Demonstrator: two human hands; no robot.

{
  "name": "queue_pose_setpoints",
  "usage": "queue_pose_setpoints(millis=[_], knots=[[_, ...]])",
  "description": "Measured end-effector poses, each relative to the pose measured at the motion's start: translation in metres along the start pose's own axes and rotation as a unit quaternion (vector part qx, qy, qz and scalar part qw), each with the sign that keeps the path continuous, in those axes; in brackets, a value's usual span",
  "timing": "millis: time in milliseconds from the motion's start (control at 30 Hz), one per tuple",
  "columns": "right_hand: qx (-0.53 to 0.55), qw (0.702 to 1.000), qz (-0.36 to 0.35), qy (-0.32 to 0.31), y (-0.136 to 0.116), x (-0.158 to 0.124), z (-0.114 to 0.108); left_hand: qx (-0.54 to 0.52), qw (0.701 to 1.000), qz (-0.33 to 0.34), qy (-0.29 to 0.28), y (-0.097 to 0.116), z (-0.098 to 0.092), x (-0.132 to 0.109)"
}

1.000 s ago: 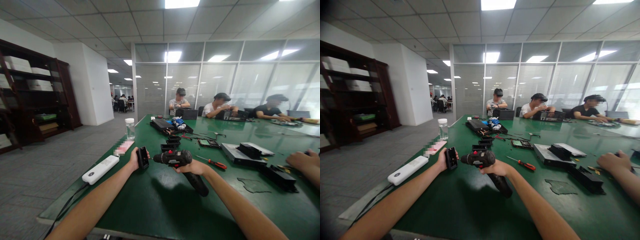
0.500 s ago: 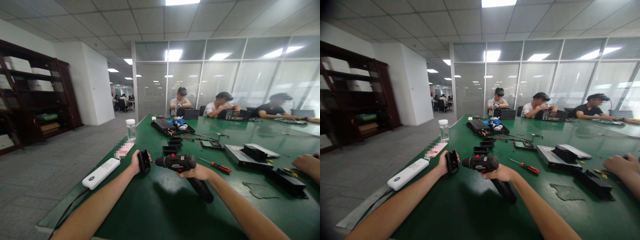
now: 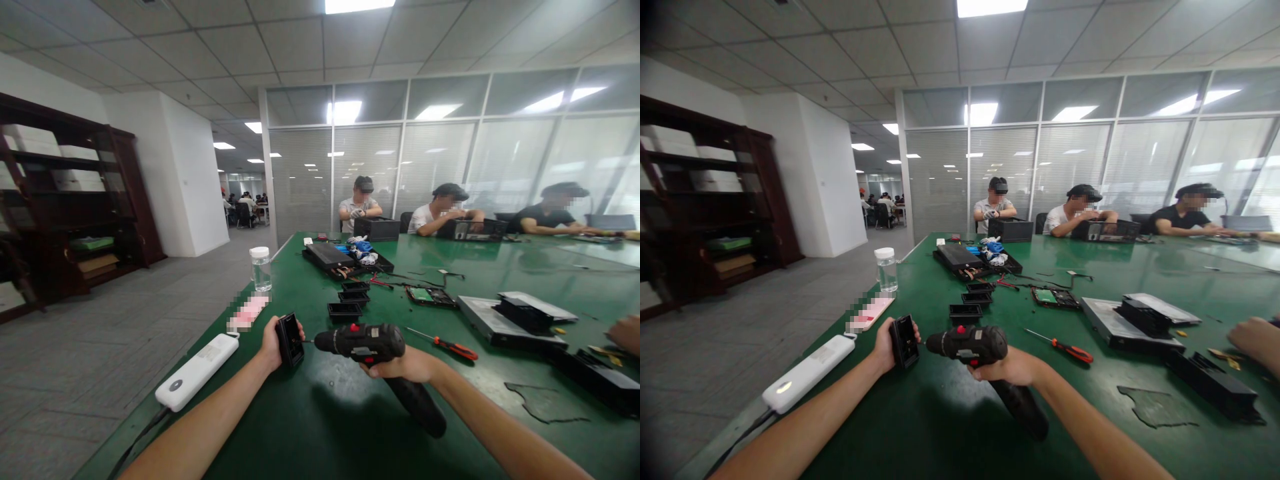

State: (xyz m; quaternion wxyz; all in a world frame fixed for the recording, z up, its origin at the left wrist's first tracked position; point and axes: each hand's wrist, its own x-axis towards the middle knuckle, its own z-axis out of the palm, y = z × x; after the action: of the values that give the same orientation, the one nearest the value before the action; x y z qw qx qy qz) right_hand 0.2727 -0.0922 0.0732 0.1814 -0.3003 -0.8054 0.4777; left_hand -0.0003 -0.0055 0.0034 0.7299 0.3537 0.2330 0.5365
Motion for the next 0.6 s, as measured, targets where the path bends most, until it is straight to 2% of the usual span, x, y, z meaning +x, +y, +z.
queue_pose_setpoints(millis=[200, 400, 600], knots=[[0.003, 1.0, 0.012, 0.017, 0.0043, -0.0003, -0.0016, -0.003, 1.0, -0.005, 0.008, 0.0005, 0.0018, -0.0012], [-0.031, 0.999, 0.006, 0.006, 0.0031, -0.0019, -0.0005, -0.009, 1.0, -0.006, 0.015, 0.0009, 0.0047, -0.0048], [-0.041, 0.998, 0.042, -0.002, -0.0008, -0.0048, 0.0032, -0.028, 0.999, -0.025, 0.019, 0.0031, 0.0063, -0.0069]])
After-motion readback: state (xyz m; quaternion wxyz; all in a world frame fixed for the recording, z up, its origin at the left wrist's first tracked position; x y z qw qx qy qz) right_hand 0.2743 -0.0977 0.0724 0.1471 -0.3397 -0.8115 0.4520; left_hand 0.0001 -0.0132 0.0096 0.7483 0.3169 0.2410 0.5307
